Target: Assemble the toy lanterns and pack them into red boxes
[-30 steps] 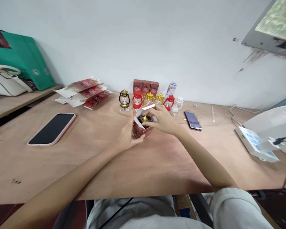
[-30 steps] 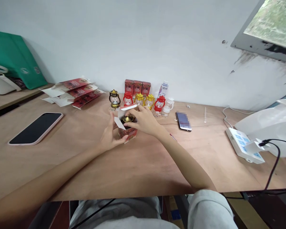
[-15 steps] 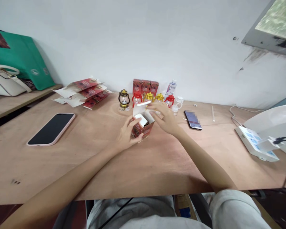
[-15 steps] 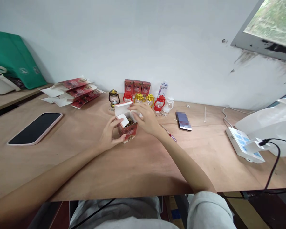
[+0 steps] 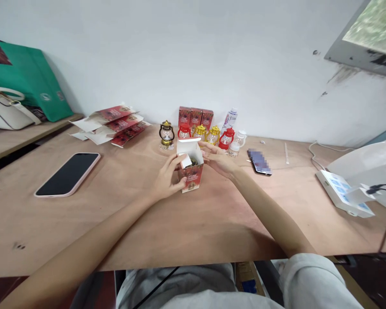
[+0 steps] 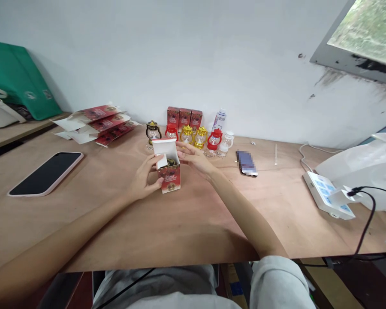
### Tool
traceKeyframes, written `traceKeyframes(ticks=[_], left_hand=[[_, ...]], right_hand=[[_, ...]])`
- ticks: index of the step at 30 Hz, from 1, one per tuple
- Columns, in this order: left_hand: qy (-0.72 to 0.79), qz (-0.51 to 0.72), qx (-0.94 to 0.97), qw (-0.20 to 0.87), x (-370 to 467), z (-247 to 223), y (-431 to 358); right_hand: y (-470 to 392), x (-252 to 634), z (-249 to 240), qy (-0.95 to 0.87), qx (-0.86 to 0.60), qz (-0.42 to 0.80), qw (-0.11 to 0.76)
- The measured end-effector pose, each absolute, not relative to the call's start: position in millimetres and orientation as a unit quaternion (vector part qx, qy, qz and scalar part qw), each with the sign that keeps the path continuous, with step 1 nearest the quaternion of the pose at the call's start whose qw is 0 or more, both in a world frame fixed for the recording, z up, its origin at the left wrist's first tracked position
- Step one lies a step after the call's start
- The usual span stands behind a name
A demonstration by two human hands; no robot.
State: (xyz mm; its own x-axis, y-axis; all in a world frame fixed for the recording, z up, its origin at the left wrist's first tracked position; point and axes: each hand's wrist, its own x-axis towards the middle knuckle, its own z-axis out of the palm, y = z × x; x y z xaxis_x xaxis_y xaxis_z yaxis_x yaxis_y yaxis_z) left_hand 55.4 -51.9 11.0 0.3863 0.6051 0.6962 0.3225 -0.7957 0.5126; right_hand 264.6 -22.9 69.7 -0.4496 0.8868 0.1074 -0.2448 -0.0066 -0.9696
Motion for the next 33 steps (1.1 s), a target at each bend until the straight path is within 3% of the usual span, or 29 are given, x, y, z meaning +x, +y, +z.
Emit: traceKeyframes(ticks=[13,18,24,33], left_hand=[[0.317,0.441,0.812,0.213,47,5,-40],[0.294,0.422,0.837,0.186,50,11,-42],[0.313,0.418,0.837,0.162,49,16,-45],[0.241,0.473,0.828,0.182,50,-14,-34]], right_hand=[[-34,249,69,-0.561,-0.306,0.659,0.398],[-37,245,76,-0.641,-0.288,0.531,0.474],[-44,256,81,-0.763,-0.178,0.477,0.398],[-46,260,70,-0.807,-0.228,0.337,0.428]])
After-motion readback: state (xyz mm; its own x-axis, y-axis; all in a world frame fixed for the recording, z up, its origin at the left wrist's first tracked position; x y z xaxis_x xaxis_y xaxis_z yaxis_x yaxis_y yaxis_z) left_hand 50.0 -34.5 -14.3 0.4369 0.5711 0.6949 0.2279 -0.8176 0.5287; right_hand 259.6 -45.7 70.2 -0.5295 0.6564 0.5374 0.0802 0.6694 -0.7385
